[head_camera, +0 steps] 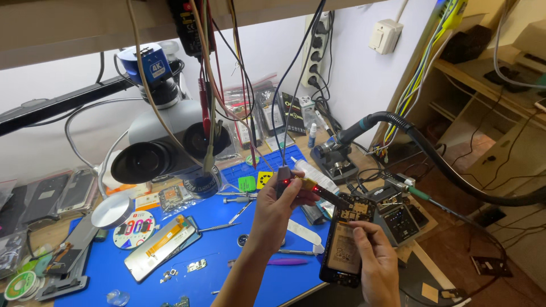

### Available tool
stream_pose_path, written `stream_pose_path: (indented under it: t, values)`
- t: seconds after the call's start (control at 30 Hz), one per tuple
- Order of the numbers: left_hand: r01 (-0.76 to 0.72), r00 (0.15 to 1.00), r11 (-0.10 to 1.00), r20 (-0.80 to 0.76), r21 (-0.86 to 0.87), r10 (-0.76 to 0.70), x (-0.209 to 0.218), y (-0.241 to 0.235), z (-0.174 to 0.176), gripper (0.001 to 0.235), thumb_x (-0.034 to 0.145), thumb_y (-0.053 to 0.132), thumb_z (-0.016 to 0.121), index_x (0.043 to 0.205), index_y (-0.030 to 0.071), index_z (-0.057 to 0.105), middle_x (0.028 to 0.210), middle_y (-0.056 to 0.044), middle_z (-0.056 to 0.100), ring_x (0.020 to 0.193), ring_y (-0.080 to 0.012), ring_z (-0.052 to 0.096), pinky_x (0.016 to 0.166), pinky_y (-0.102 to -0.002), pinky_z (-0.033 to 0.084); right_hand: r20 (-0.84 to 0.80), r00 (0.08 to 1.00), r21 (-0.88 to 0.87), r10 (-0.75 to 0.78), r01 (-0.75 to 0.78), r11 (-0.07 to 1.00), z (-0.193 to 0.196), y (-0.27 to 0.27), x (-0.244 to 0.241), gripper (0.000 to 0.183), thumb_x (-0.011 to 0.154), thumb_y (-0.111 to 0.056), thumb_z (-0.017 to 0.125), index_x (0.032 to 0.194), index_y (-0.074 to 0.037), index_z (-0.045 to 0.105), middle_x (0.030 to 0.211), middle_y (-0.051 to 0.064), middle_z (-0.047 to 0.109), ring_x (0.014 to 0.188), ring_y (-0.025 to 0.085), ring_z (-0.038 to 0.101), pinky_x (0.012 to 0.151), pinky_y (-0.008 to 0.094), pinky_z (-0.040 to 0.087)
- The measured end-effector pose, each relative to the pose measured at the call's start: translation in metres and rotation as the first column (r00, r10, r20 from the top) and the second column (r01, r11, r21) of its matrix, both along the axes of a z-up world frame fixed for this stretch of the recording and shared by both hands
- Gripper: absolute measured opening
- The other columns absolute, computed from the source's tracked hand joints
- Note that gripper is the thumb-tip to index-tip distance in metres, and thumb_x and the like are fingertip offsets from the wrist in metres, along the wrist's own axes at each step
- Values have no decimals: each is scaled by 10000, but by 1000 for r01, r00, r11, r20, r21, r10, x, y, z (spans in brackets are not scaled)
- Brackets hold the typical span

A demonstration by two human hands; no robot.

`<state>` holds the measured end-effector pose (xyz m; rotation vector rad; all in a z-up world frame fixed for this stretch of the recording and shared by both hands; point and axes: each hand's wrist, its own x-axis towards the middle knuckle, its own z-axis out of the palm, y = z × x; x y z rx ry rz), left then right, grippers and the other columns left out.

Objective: The person cleans a small circuit board with a cotton swab and then uses a multimeter to test the electrical connections on a disassembled mobile phone.

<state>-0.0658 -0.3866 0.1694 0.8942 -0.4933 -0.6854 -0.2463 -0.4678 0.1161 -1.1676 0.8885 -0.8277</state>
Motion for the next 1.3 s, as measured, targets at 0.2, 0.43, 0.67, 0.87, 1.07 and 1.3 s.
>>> stream_pose_path:
  t: [0.2,0.43,0.67,0.87,1.07,1.3]
  values:
    - [-108,994,994,32,36,107,-10,18,14,230,1018,129,624,1161,-45,672,952,-233,777,799,-346,789,774,-399,668,20,1000,-111,17,-15,994,-12,-1,-2,195,1004,-169,680,1117,-18,728,1043,136,745,938,213,704,821,346,625]
    - [-177,984,984,-25,9,177,-13,35,16,251,1001,136,648,1179,-40,661,945,-238,760,801,-351,779,815,-437,675,66,996,-163,63,-51,985,-2,12,6,174,982,-110,716,1140,-39,730,1015,133,750,902,193,703,781,317,611]
    - [-186,982,982,-27,-41,185,-13,49,23,185,1023,125,632,1137,-20,641,937,-229,758,819,-341,784,840,-415,674,-42,993,-284,114,-122,951,25,30,14,190,1025,-153,678,1150,-94,808,950,92,747,784,155,658,637,287,554]
    - [-209,977,976,-65,-56,205,-11,54,26,197,1024,125,625,1142,-31,641,955,-238,755,816,-349,781,841,-412,664,-179,983,-545,40,-133,828,29,37,21,246,1022,-127,642,1182,-162,826,1223,55,717,1142,178,707,927,291,596]
    - [-215,976,973,-62,-87,210,-5,54,26,189,1037,118,603,1159,-22,636,1000,-237,761,836,-357,780,827,-428,666,-45,998,-845,-42,-16,534,8,27,35,246,1029,-46,650,1207,-155,781,1294,137,664,1176,258,712,923,334,610]
    - [-194,978,979,-88,-57,189,-5,45,24,225,1042,111,584,1201,-43,627,1011,-260,772,850,-369,778,840,-422,661,-10,999,-854,-47,16,519,-6,17,37,240,1047,-41,637,1216,-148,770,1332,181,616,1214,300,670,912,362,612]
